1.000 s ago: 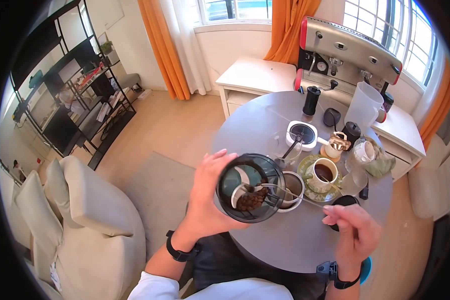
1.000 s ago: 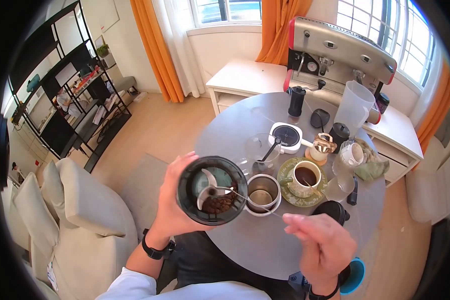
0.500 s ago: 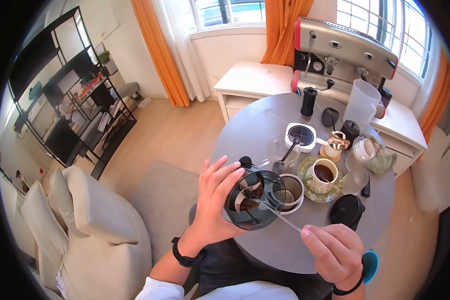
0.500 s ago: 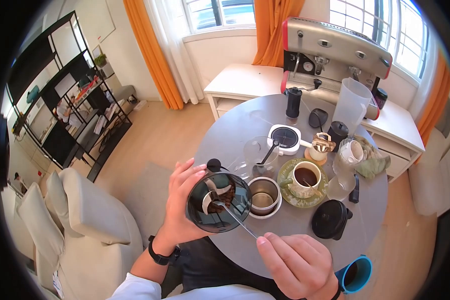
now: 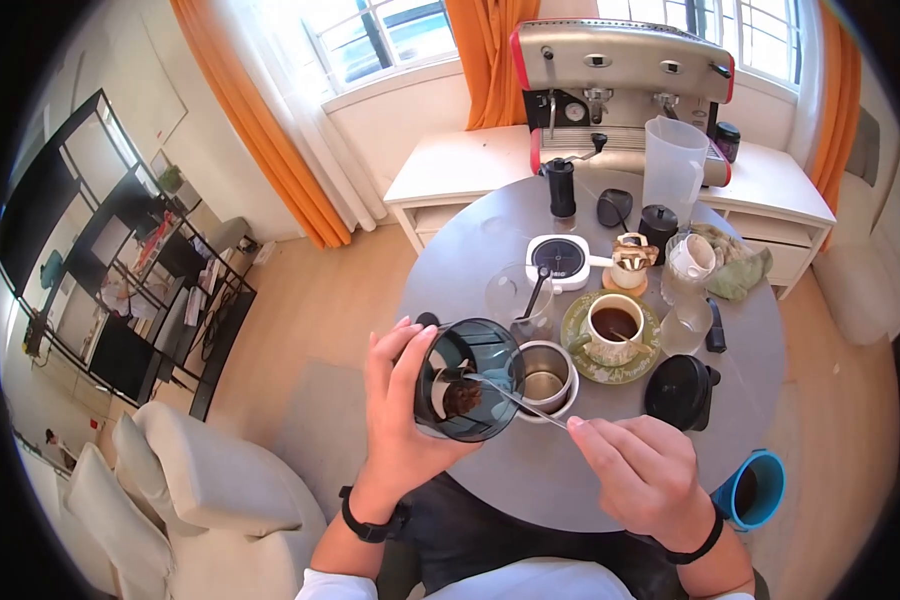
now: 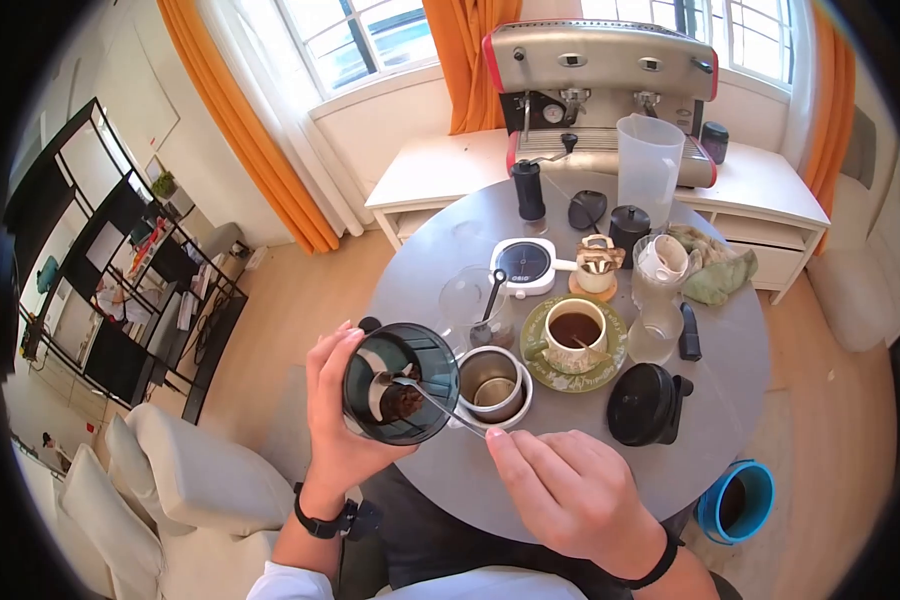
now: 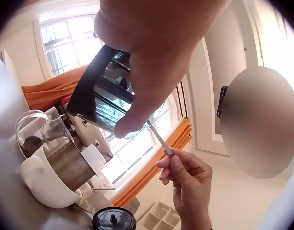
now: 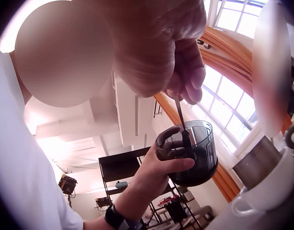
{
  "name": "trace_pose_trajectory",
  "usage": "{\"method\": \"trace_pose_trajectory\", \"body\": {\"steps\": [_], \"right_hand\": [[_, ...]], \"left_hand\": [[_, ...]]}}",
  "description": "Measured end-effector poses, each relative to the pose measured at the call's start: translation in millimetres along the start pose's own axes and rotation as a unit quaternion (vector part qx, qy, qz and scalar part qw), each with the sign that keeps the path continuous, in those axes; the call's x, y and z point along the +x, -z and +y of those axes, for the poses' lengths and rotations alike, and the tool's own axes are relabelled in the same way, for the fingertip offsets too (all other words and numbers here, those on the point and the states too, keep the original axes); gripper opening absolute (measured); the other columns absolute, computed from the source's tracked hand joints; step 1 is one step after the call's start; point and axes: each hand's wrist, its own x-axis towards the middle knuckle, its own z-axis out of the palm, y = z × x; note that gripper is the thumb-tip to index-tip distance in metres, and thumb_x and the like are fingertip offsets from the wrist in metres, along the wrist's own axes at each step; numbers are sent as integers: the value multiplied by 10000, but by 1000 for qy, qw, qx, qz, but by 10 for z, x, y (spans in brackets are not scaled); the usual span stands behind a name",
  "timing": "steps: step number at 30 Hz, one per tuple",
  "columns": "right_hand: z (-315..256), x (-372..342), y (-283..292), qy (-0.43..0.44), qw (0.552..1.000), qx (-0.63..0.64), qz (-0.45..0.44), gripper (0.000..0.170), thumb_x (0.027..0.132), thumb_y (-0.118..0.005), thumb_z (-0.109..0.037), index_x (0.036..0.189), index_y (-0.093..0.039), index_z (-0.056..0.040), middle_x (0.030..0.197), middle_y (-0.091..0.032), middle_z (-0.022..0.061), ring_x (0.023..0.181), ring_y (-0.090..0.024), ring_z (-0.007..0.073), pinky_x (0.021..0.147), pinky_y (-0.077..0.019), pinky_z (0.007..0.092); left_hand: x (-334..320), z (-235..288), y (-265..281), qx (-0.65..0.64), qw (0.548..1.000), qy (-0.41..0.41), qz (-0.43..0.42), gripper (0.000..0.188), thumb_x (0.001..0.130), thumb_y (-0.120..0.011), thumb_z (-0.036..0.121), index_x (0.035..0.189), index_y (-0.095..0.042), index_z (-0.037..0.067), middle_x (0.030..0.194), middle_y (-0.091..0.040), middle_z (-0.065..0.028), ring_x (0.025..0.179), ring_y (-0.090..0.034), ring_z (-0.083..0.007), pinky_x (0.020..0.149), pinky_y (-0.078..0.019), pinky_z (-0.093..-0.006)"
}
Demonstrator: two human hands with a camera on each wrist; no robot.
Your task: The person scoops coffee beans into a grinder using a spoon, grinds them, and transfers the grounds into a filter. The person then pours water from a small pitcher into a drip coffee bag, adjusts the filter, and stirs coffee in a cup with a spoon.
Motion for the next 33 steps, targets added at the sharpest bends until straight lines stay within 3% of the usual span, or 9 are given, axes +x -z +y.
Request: {"method": "trace_pose_trajectory", "body": {"steps": [1, 3, 4, 6, 11, 13, 16, 32, 33], "right_hand": [[33, -17, -4, -19, 1000, 8, 2, 377, 753, -722, 42, 1129, -735, 64, 939, -724, 125, 744, -697, 224, 625, -557, 319], [93, -83, -81, -68, 996, 48, 22, 417, 734, -673, 92, 1141, -738, 34, 898, -732, 131, 714, -707, 241, 609, -565, 346], [121, -132, -129, -68, 996, 48, 22, 417, 734, -673, 92, 1141, -738, 34, 898, -732, 131, 714, -707, 241, 609, -565, 346], [193, -219, -221, -157, 981, 109, 43, 461, 724, -646, 125, 1153, -747, -10, 823, -725, 119, 679, -706, 256, 602, -567, 340], [220, -405, -339, -310, 923, 207, 99, 381, 830, -615, 143, 1136, -768, -26, 843, -774, 122, 659, -737, 207, 613, -580, 296], [207, -458, -368, -337, 909, 226, 93, 211, 965, -636, 49, 1106, -780, -10, 863, -794, 112, 644, -730, 157, 604, -578, 277], [185, -480, -382, -354, 902, 235, 80, 310, 879, -620, 109, 1115, -777, -18, 858, -794, 109, 655, -751, 198, 618, -581, 279], [142, -456, -276, -328, 916, 199, 117, 217, 915, -675, 49, 1091, -783, -17, 843, -787, 111, 670, -749, 228, 603, -554, 287], [137, -474, -305, -342, 911, 200, 117, 183, 937, -681, 27, 1079, -789, -11, 830, -788, 110, 666, -738, 188, 615, -548, 273]], "left_hand": [[72, 25, -15, -5, 1000, -4, -2, 1080, 501, -984, 183, 1483, -543, 88, 1404, -544, -174, 1393, -509, -427, 1217, -284, -639], [177, 99, -7, 166, 982, -34, -79, 1039, 494, -969, 167, 1452, -574, 85, 1414, -527, -182, 1309, -551, -398, 1183, -353, -590], [196, 96, -30, 165, 983, -35, -79, 1039, 494, -969, 167, 1452, -574, 85, 1414, -527, -182, 1309, -551, -398, 1183, -353, -590], [298, 67, -126, 233, 963, -94, -100, 1027, 494, -975, 212, 1449, -606, 134, 1397, -526, -168, 1273, -560, -373, 1194, -316, -610], [505, 105, -203, 275, 930, -198, -145, 1045, 472, -963, 210, 1456, -610, 176, 1366, -531, -169, 1334, -537, -363, 1180, -302, -665], [531, 71, -235, 279, 920, -214, -175, 1051, 461, -957, 202, 1453, -611, 185, 1397, -537, -174, 1351, -530, -364, 1181, -291, -682], [581, 86, -252, 286, 911, -229, -187, 1048, 460, -957, 189, 1449, -612, 191, 1422, -557, -161, 1344, -535, -362, 1193, -278, -679], [729, 405, -199, 326, 883, -256, -221, 1025, 483, -973, 230, 1444, -616, 215, 1367, -600, -104, 1312, -549, -337, 1201, -256, -693], [730, 398, -228, 332, 877, -259, -229, 1028, 485, -972, 227, 1447, -612, 218, 1368, -599, -103, 1314, -548, -337, 1203, -252, -698]]}}
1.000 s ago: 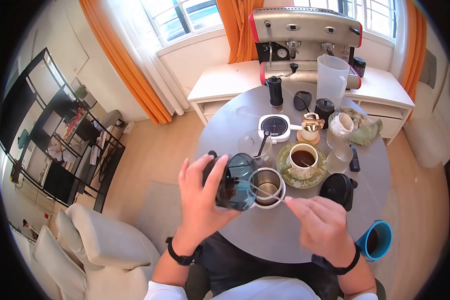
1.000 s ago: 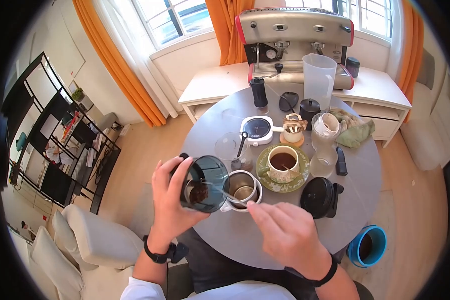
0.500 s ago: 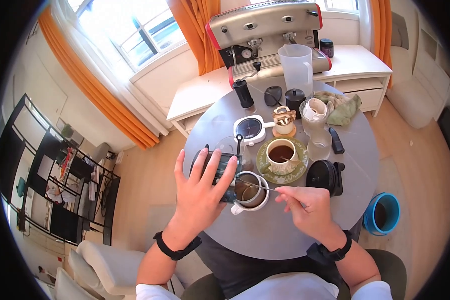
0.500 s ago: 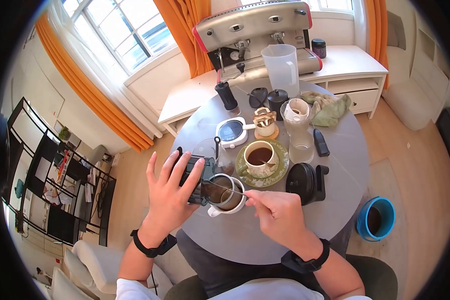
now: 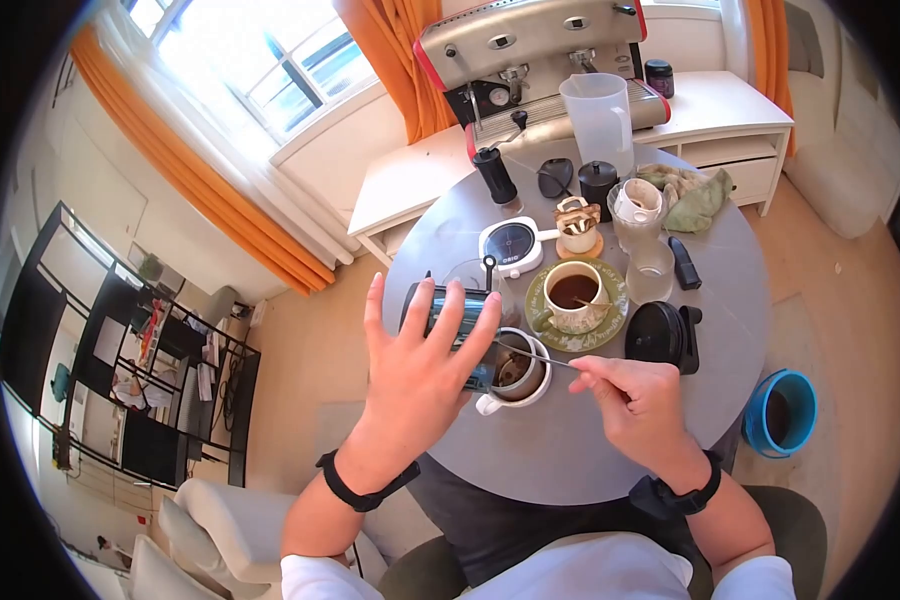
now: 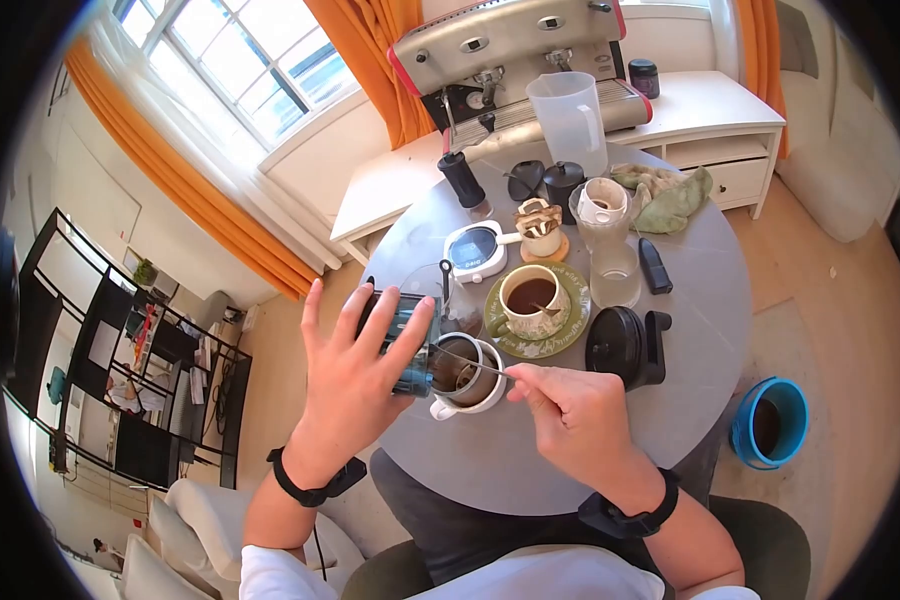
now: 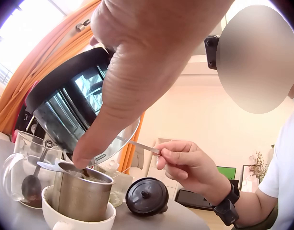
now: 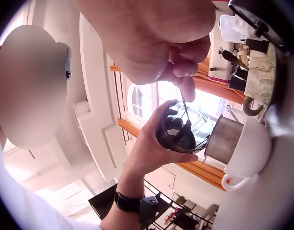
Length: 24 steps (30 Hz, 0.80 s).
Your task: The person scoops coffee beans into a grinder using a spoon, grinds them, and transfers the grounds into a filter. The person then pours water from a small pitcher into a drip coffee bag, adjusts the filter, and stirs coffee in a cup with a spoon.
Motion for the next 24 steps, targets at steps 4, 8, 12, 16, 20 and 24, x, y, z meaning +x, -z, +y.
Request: {"method": "trace_pose_trajectory", "body": {"steps": [4, 8, 12, 16, 20, 24], "right_hand": [[40, -35, 3, -18, 1000, -7, -9, 157, 969, -681, -4, 1076, -796, -2, 811, -791, 96, 634, -693, 121, 605, -518, 247], [5, -27, 58, -60, 998, 30, -12, 179, 936, -671, 44, 1070, -785, 12, 835, -792, 111, 644, -720, 162, 608, -534, 258], [69, -38, 36, -76, 997, 33, -1, 171, 966, -669, 8, 1083, -793, 6, 825, -801, 85, 611, -635, 84, 574, -483, 242], [90, -63, 48, -99, 994, 48, 6, 159, 987, -673, -27, 1079, -797, 11, 838, -812, 71, 575, -549, 34, 538, -425, 216], [-2, -68, 83, -133, 990, 50, -21, 176, 976, -665, 3, 1107, -782, 8, 878, -814, 106, 615, -676, 93, 582, -515, 242], [45, -119, 48, -159, 981, 113, -11, 175, 1006, -653, -28, 1113, -778, 28, 924, -822, 110, 607, -671, 92, 574, -539, 244]], "left_hand": [[36, 15, -73, 9, 1000, -24, -14, 1042, 491, -965, 195, 1462, -589, 203, 1363, -600, -109, 1311, -550, -338, 1204, -250, -709], [86, 38, 3, 29, 999, -44, -6, 1047, 488, -963, 171, 1465, -587, 184, 1352, -605, -116, 1309, -561, -336, 1205, -248, -712], [132, 25, -113, 16, 998, -51, -18, 1045, 485, -965, 169, 1461, -589, 178, 1354, -605, -116, 1322, -560, -334, 1213, -239, -718], [152, 54, -113, 4, 999, -48, -6, 1019, 498, -960, 164, 1449, -595, 169, 1349, -607, -117, 1320, -570, -330, 1221, -224, -730], [161, 67, -46, 11, 999, -50, -6, 982, 521, -953, 147, 1438, -599, 156, 1334, -614, -119, 1307, -584, -323, 1215, -222, -742], [159, 94, -61, 32, 997, -65, 0, 958, 537, -942, 135, 1432, -600, 147, 1324, -617, -119, 1300, -587, -320, 1213, -219, -748]]}}
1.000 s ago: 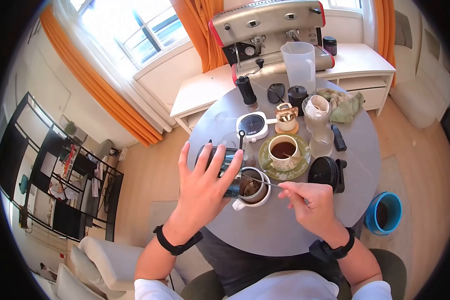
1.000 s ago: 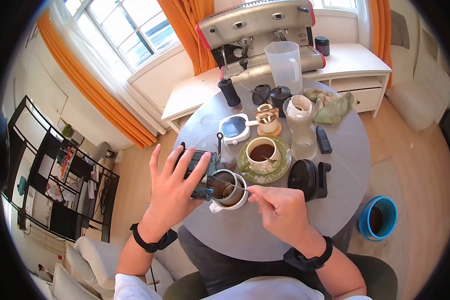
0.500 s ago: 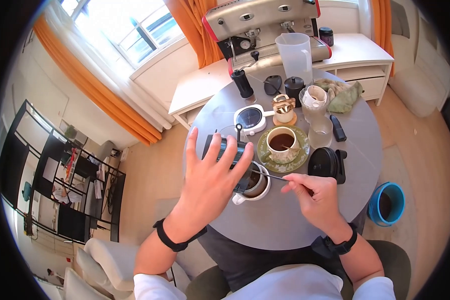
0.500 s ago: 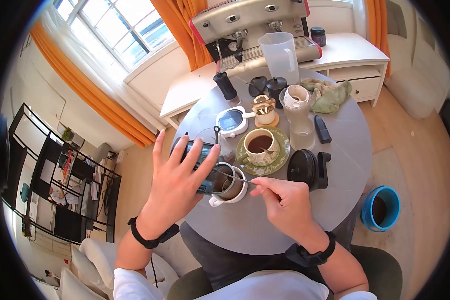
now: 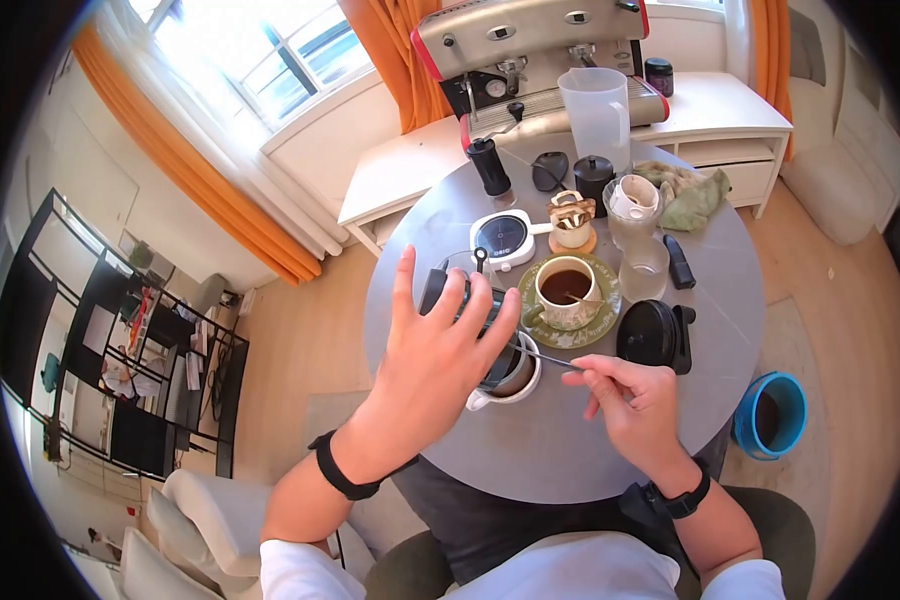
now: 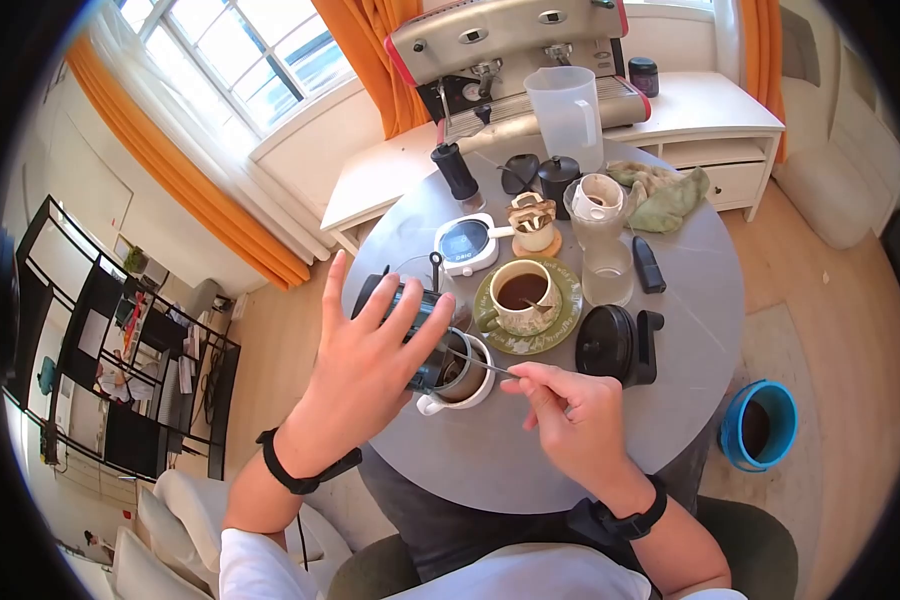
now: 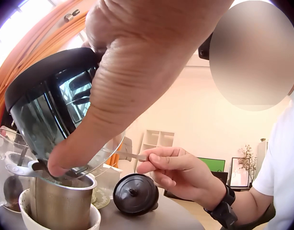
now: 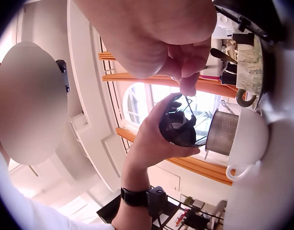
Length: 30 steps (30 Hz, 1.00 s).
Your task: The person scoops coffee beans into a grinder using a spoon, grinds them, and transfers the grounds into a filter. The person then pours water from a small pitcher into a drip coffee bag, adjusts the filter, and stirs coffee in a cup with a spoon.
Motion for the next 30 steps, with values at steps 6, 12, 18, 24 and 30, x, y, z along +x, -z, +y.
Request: {"method": "trace_pose_trajectory", "body": {"steps": [6, 12, 18, 24, 30], "right_hand": [[21, 2, 9, -29, 999, 36, 7, 186, 1023, -643, -42, 1126, -771, 47, 955, -821, 122, 613, -681, 106, 580, -550, 250], [1, -17, 32, -23, 999, 45, 0, 193, 1026, -641, -41, 1144, -766, 47, 974, -819, 129, 635, -694, 115, 586, -551, 249], [3, -47, 36, -28, 999, 43, -5, 198, 1025, -640, -39, 1155, -761, 49, 978, -819, 127, 653, -711, 122, 582, -540, 244], [56, -49, 46, -19, 999, 39, -12, 201, 1038, -643, -66, 1167, -759, 37, 992, -817, 133, 684, -732, 127, 578, -527, 233], [10, -51, 34, -29, 999, 41, -17, 201, 1027, -638, -42, 1160, -759, 48, 988, -819, 134, 688, -751, 143, 587, -539, 236]], "left_hand": [[35, 0, 44, -6, 1000, -1, 13, 541, 823, -699, 86, 1359, -626, 85, 1247, -624, -146, 1236, -594, -324, 1174, -283, -760], [28, 5, 92, 6, 1000, 1, 7, 550, 820, -704, 92, 1364, -622, 79, 1242, -624, -154, 1233, -594, -331, 1168, -282, -770], [4, 21, 30, -6, 1000, -6, -4, 552, 823, -699, 91, 1369, -620, 69, 1255, -628, -161, 1231, -595, -333, 1168, -279, -774], [8, 19, -24, -18, 1000, 11, -7, 862, 610, -872, 93, 1427, -597, 119, 1325, -610, -140, 1289, -585, -330, 1213, -194, -769], [-13, 11, -34, -33, 999, 14, -20, 920, 573, -891, 112, 1440, -584, 114, 1346, -599, -154, 1292, -578, -345, 1214, -187, -769]]}}
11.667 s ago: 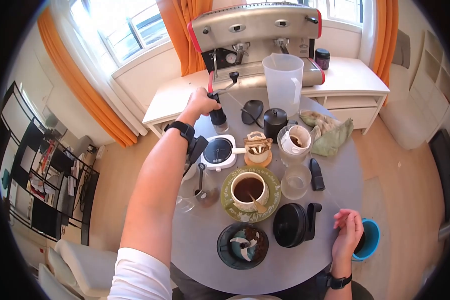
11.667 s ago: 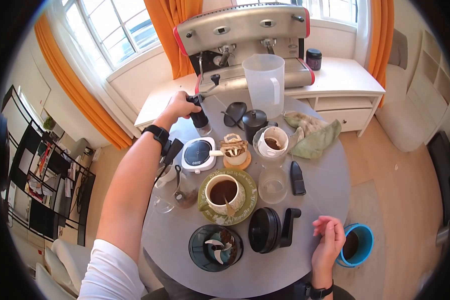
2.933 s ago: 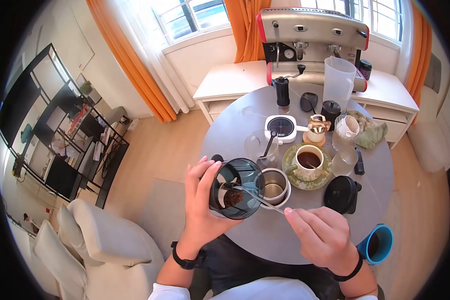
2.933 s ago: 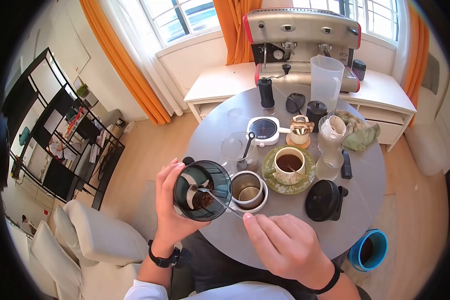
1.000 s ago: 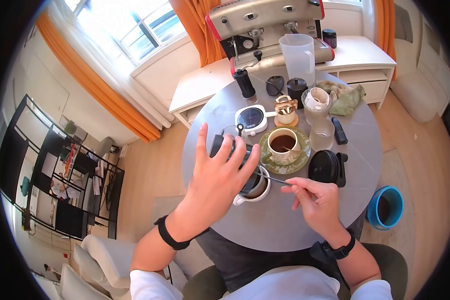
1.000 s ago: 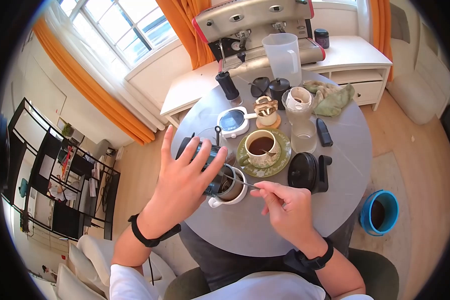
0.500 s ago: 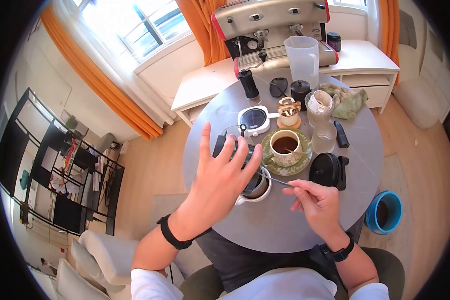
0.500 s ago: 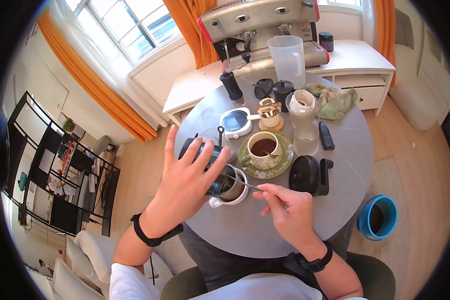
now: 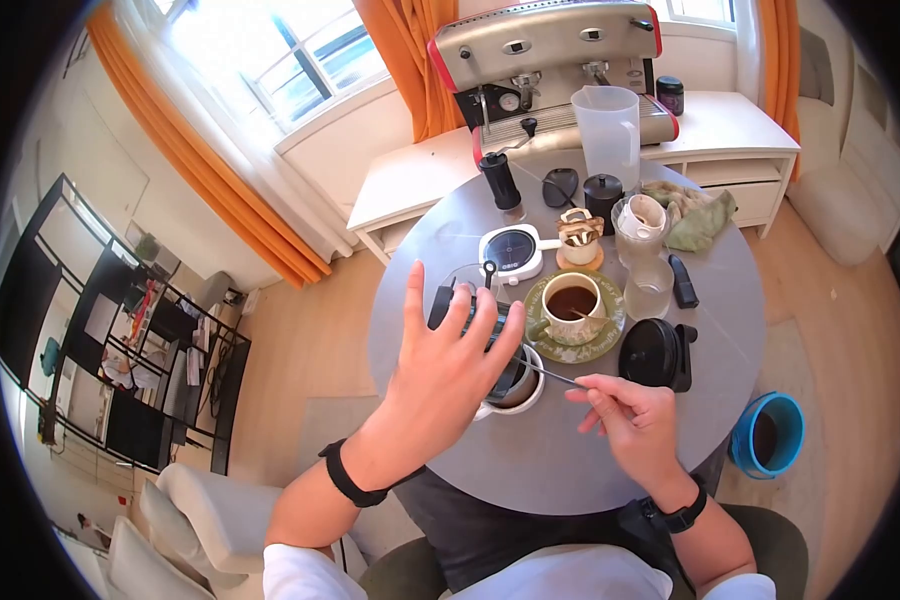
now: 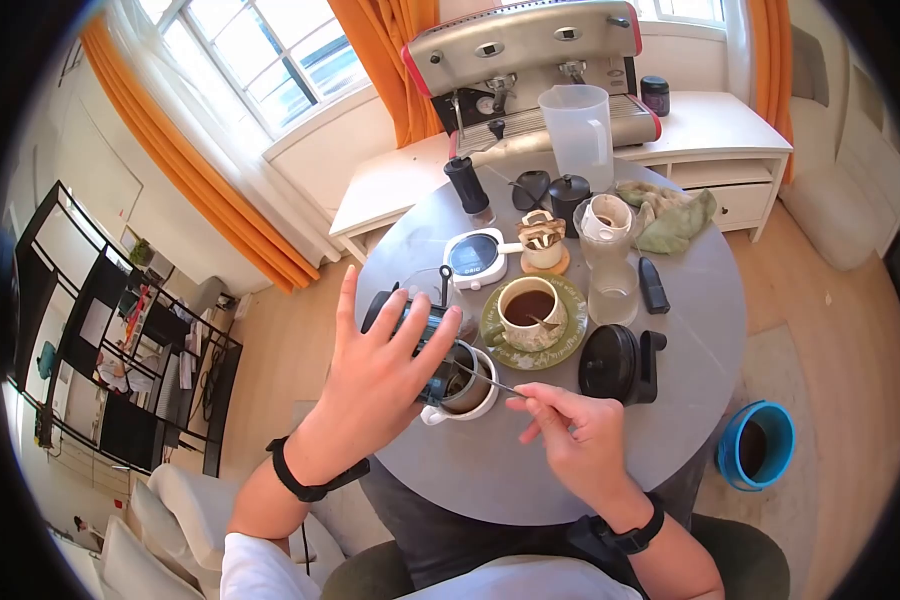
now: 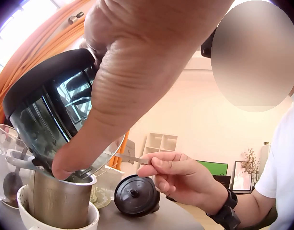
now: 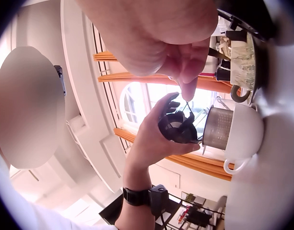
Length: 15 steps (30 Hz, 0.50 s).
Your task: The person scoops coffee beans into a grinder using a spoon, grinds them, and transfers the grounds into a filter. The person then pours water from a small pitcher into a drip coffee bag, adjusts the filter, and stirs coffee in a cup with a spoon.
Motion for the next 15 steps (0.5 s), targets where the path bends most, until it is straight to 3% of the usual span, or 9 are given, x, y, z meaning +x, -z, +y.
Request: {"method": "trace_pose_trajectory", "body": {"steps": [10, 12, 15], "right_hand": [[0, -8, 23, 4, 1000, -11, -6, 198, 1022, -637, -28, 1159, -759, 47, 991, -820, 131, 683, -748, 147, 606, -562, 255], [2, -13, 22, 11, 1000, -10, -4, 198, 1021, -635, -22, 1159, -759, 46, 991, -820, 132, 685, -749, 147, 608, -565, 257], [7, 23, 8, 17, 1000, -15, -13, 196, 1020, -634, -18, 1158, -759, 43, 990, -820, 134, 684, -748, 147, 610, -570, 259]], "left_hand": [[-9, 24, 23, 13, 1000, 8, -3, 931, 573, -902, 131, 1447, -581, 116, 1348, -597, -159, 1303, -570, -350, 1212, -200, -761], [-26, 44, 55, 15, 999, 28, 35, 915, 573, -904, 141, 1433, -592, 116, 1351, -594, -163, 1299, -568, -352, 1215, -215, -745], [-25, 37, 2, 10, 1000, 26, 5, 906, 564, -910, 159, 1416, -606, 110, 1357, -591, -165, 1300, -563, -351, 1223, -227, -723]]}}
